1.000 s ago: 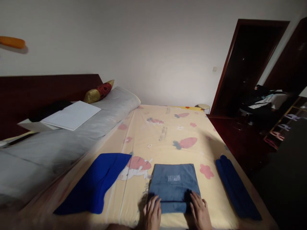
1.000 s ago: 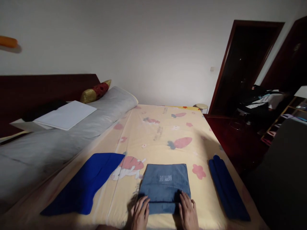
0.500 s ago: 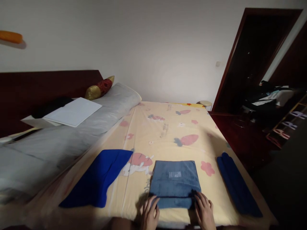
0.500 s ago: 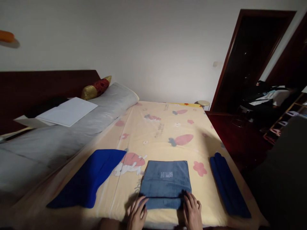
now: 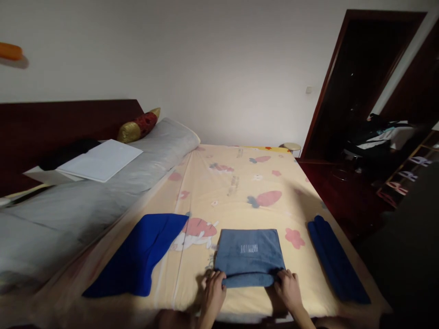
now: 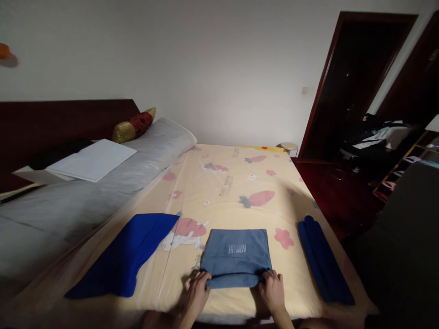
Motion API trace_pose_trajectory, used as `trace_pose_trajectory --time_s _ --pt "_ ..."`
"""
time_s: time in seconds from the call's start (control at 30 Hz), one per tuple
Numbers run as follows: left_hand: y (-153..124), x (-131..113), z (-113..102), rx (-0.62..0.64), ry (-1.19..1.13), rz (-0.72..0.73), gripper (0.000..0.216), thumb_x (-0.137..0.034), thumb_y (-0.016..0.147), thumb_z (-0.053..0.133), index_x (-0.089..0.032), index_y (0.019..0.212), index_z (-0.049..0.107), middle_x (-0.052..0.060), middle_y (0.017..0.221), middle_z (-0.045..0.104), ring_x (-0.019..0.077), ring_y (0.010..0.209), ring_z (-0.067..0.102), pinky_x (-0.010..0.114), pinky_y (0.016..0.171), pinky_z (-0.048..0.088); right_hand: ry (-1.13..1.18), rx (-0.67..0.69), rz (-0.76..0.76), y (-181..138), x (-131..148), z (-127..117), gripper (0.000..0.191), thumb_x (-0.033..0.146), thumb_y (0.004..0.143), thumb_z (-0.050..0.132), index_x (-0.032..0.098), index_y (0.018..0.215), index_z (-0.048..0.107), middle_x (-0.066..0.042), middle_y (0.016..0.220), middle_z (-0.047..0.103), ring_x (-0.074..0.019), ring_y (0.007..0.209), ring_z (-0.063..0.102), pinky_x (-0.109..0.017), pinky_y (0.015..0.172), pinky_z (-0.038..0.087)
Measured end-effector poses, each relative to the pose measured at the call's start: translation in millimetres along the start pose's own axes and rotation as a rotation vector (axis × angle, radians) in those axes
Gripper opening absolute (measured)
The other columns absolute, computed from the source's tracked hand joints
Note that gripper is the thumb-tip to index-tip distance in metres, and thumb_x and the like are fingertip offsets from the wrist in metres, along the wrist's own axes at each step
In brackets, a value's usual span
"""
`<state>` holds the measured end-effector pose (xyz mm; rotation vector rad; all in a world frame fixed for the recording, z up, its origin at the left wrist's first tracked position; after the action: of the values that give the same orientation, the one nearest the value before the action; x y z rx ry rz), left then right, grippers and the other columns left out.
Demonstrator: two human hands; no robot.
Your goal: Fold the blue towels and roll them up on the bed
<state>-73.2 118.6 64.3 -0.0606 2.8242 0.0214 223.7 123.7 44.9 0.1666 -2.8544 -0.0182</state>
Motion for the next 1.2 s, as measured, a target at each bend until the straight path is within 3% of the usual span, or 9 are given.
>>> trace_pose_trajectory --time_s 0.23,0.3,0.47,0.6,0.77,0.87,1.03,1.1,1.2 --pt "6 2 12 0.084 0.058 -0.05 0.049 -0.001 0.072 0.041 -0.022 0.106 0.069 0.011 0.117 0.069 0.0271 0.121 0.055 0.051 0.105 0.033 -0.051 0.006 0.017 7 6 0 0.035 0.008 0.071 0.047 0.019 0.096 0.069 -0.014 0.097 0.071 -0.0309 0.097 0.064 -0.044 0.086 0.038" --pt "1 -19 20 0.034 0.056 -0.022 0.055 -0.001 0.075 0.037 -0.022 0.119 0.063 0.012 0.129 0.062 0.0261 0.127 0.051 0.051 0.108 0.032 -0.028 -0.015 -0.011 4 27 1 0.045 0.005 0.072 0.044 0.022 0.108 0.066 -0.011 0.11 0.069 -0.0272 0.105 0.062 -0.042 0.092 0.038" --pt "-18 -91 34 -0.061 -0.052 0.398 0.054 -0.015 0.086 0.036 -0.029 0.138 0.043 0.002 0.141 0.054 0.0154 0.129 0.049 0.038 0.108 0.039 0.136 -0.087 -0.277 -8 92 5 0.042 0.029 0.091 0.042 0.028 0.132 0.051 -0.001 0.132 0.059 -0.0193 0.122 0.054 -0.036 0.103 0.037" --pt "-21 -54 19 -0.189 -0.04 0.367 0.041 -0.03 0.091 0.04 -0.032 0.131 0.051 -0.002 0.133 0.061 0.0132 0.12 0.056 0.033 0.103 0.042 0.098 -0.169 -0.183 -12 54 6 0.041 0.045 0.096 0.035 0.031 0.131 0.053 -0.001 0.135 0.056 -0.021 0.127 0.05 -0.039 0.103 0.039" --pt "-22 0 1 -0.317 0.033 0.115 0.032 -0.029 0.088 0.045 -0.029 0.113 0.066 0.002 0.12 0.07 0.0199 0.115 0.06 0.04 0.099 0.041 -0.007 -0.229 0.017 -16 -11 0 0.046 0.051 0.095 0.035 0.028 0.13 0.054 -0.005 0.139 0.052 -0.0289 0.131 0.045 -0.052 0.1 0.04" --pt "-20 -32 12 -0.299 0.033 0.149 0.041 -0.014 0.084 0.04 -0.026 0.113 0.066 0.004 0.123 0.068 0.0202 0.117 0.059 0.042 0.1 0.041 0.014 -0.206 -0.029 -14 12 -1 0.049 0.049 0.096 0.031 0.025 0.135 0.049 -0.006 0.144 0.043 -0.0271 0.135 0.039 -0.051 0.105 0.037" --pt "-22 -120 33 -0.173 -0.038 0.554 0.05 -0.015 0.087 0.039 -0.027 0.135 0.046 0.0 0.136 0.058 0.0126 0.125 0.052 0.032 0.103 0.044 0.135 0.043 -0.202 -1 79 19 0.049 0.049 0.097 0.025 0.028 0.136 0.047 -0.003 0.14 0.049 -0.0222 0.132 0.043 -0.045 0.108 0.037" --pt "-21 -118 32 -0.166 -0.023 0.581 0.045 -0.022 0.091 0.038 -0.029 0.135 0.046 -0.001 0.135 0.059 0.0117 0.124 0.054 0.031 0.1 0.046 0.142 0.072 -0.168 5 76 21 0.051 0.051 0.097 0.022 0.028 0.137 0.046 -0.002 0.141 0.048 -0.0233 0.134 0.041 -0.049 0.109 0.035" --pt "-20 -75 22 -0.219 0.015 0.463 0.038 -0.029 0.092 0.04 -0.03 0.127 0.055 -0.002 0.129 0.064 0.0119 0.118 0.058 0.03 0.097 0.046 0.12 0.035 -0.096 10 50 18 0.053 0.055 0.096 0.023 0.031 0.139 0.042 0.0 0.145 0.042 -0.0239 0.137 0.036 -0.05 0.109 0.035"
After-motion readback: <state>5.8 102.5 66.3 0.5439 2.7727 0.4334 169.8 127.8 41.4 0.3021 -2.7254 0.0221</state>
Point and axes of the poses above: each hand's wrist, its own y-axis towards the middle knuckle, its own z-axis out of the palm, x = y × z, the point moved 10 cm from there along y, towards the middle knuckle
